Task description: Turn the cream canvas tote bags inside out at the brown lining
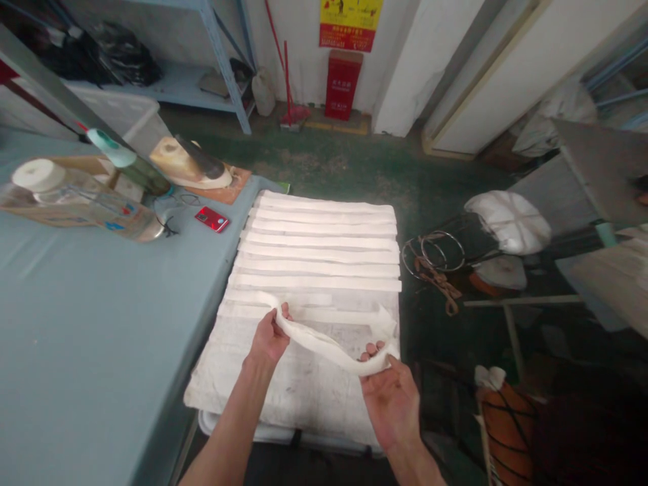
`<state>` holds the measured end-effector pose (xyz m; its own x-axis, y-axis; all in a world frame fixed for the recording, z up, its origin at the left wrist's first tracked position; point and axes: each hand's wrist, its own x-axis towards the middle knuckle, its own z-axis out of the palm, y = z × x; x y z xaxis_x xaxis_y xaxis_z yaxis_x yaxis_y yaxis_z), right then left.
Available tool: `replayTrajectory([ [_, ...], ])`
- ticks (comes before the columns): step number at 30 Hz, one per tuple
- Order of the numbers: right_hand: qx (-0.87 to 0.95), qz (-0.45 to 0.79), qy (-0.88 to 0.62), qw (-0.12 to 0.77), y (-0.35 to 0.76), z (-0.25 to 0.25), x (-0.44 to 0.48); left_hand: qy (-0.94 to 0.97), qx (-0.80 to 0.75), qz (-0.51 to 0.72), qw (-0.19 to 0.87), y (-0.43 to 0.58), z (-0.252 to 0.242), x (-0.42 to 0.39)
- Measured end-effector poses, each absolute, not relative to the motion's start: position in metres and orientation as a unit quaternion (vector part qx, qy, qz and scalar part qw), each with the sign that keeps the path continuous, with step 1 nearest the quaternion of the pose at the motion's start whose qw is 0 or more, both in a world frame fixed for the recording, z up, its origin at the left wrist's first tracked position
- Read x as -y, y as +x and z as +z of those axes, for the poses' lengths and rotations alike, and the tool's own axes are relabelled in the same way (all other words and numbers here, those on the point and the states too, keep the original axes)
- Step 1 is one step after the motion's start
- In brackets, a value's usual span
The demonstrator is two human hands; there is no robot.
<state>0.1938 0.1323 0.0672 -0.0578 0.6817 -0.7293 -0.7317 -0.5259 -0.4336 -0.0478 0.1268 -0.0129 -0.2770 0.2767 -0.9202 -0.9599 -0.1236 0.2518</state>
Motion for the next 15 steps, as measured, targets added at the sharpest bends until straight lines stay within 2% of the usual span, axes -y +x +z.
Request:
replayTrajectory([
  [15,-0.044,0.848,-0.433,0.302,0.094,-0.027,-0.180,-0.261,-0.464,0.614,0.583,-0.068,-0.032,-0.107],
])
